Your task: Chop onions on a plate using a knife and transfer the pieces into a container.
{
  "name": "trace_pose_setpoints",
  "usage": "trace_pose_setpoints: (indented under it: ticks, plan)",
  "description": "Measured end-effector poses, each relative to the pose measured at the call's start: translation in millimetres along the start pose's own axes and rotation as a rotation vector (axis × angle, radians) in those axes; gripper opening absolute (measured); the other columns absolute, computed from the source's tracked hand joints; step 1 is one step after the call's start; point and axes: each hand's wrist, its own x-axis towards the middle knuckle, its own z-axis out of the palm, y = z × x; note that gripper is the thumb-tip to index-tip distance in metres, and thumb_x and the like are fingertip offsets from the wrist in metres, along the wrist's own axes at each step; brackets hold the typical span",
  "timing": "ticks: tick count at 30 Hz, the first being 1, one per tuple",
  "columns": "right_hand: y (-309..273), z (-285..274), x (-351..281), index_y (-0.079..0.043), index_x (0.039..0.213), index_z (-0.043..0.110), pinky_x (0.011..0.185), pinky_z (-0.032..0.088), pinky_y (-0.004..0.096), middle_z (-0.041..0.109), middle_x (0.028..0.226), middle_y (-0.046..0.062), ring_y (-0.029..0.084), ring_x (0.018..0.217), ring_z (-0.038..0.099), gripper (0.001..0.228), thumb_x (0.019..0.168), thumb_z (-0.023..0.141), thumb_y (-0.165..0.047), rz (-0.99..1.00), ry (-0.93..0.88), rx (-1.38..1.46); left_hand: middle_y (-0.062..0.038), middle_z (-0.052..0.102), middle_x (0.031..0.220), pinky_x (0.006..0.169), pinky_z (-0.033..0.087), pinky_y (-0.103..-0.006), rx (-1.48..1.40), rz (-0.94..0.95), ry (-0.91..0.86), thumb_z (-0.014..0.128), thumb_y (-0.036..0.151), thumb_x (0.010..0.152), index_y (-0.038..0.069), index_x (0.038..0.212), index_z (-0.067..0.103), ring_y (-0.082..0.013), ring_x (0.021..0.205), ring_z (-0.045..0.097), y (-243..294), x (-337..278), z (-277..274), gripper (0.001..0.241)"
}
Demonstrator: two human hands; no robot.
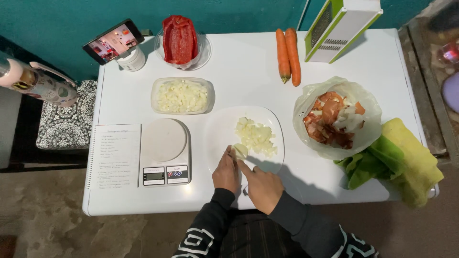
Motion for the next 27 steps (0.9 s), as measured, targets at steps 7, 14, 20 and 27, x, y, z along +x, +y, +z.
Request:
trace_pose_setpoints:
  ticks: [7, 14, 20, 27]
  plan:
    - [-0.3, 0.1, 1.2, -0.016, 0.16, 0.03, 0.066, 0.058, 0.052, 0.067, 0.102, 0.022, 0.044, 0.077, 0.069, 0.085, 0.082, 0.064, -0.005, -0.001, -0.014, -0.02, -0.007, 0.065, 0.139, 0.074, 0.061, -0.0363, 0.011, 0.029, 0.023, 0.066, 0.01, 0.094, 0.002, 0.125, 0.063, -0.0263, 0.105, 0.072, 0.0, 0.4, -1.4, 0.032]
    - [0.0, 2.6, 2.6, -0.016, 0.159, 0.03, 0.067, 0.057, 0.052, 0.067, 0.1, 0.02, 0.043, 0.075, 0.069, 0.084, 0.083, 0.064, -0.006, 0.004, -0.025, -0.049, -0.007, 0.064, 0.142, 0.075, 0.061, -0.0358, -0.003, 0.02, 0.011, 0.066, 0.009, 0.094, 0.002, 0.125, 0.062, -0.0255, 0.109, 0.072, -3.2, -1.3, 2.4, 0.032]
    - [-0.8, 2.3, 2.1, -0.016, 0.159, 0.031, 0.066, 0.057, 0.052, 0.067, 0.1, 0.02, 0.042, 0.075, 0.07, 0.084, 0.082, 0.064, -0.006, 0.0, -0.008, -0.047, -0.008, 0.063, 0.143, 0.074, 0.061, -0.0365, -0.002, 0.029, 0.011, 0.065, 0.008, 0.093, 0.002, 0.127, 0.062, -0.0266, 0.107, 0.071, -1.8, -0.3, -1.0, 0.034]
    - [-0.2, 3.4, 2.3, -0.015, 0.158, 0.031, 0.064, 0.057, 0.053, 0.067, 0.1, 0.021, 0.044, 0.073, 0.069, 0.086, 0.08, 0.066, -0.006, -0.011, 0.006, -0.035, -0.007, 0.066, 0.141, 0.073, 0.061, -0.0363, -0.015, 0.006, 0.011, 0.065, 0.01, 0.097, 0.002, 0.118, 0.062, -0.0255, 0.106, 0.073, -6.3, -1.5, 5.7, 0.023]
